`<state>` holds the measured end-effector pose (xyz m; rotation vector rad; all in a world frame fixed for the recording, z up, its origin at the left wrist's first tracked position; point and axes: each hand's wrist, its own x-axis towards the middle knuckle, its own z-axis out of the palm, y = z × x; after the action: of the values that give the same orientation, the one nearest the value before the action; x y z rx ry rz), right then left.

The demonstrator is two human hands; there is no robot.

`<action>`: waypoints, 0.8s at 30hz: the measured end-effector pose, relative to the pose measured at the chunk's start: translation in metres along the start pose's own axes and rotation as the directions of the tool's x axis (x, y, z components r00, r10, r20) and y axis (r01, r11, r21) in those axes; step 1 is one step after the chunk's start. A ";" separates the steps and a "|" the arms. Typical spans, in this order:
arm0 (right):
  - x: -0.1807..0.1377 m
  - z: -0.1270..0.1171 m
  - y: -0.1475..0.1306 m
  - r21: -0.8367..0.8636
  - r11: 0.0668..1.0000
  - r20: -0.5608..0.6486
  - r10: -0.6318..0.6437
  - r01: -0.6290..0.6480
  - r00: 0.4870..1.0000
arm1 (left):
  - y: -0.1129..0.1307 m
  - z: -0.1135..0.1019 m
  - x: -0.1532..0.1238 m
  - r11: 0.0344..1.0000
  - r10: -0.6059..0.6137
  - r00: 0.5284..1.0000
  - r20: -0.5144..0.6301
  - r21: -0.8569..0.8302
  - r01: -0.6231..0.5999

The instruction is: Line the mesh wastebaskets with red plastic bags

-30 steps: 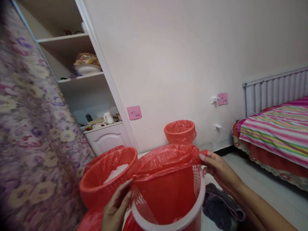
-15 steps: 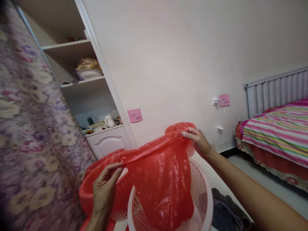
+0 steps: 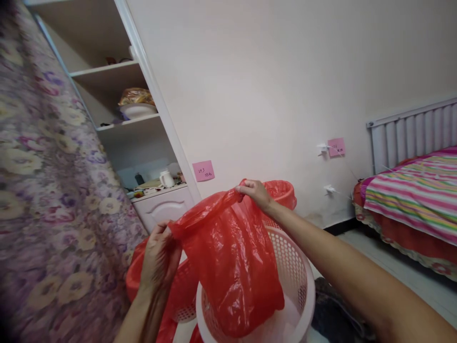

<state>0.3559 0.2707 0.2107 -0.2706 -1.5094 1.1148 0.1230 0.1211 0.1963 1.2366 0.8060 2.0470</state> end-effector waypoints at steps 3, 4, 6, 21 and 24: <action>0.022 0.002 0.016 -0.045 0.997 0.018 0.060 -0.060 0.998 | -0.006 -0.001 0.009 0.993 -0.022 1.000 0.013 0.112 0.020; 0.028 0.003 0.019 -0.042 0.998 -0.001 0.056 -0.056 0.998 | -0.008 -0.001 0.012 0.989 -0.023 1.000 0.015 0.146 0.021; 0.039 0.007 0.020 -0.032 0.999 -0.015 0.035 -0.036 0.999 | -0.010 -0.003 0.017 0.981 -0.004 1.000 0.011 0.195 0.001; 0.033 0.028 -0.001 -0.118 0.971 0.155 0.225 -0.208 0.962 | 0.014 -0.024 0.035 0.968 0.213 0.952 -0.218 0.179 -0.176; 0.029 0.027 0.005 -0.229 0.924 0.202 0.352 -0.305 0.914 | 0.029 -0.017 0.035 0.959 0.275 0.927 -0.256 0.148 -0.243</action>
<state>0.3221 0.2812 0.2295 -0.5587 -1.8396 1.3034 0.0887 0.1264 0.2305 1.1873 0.9387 2.4580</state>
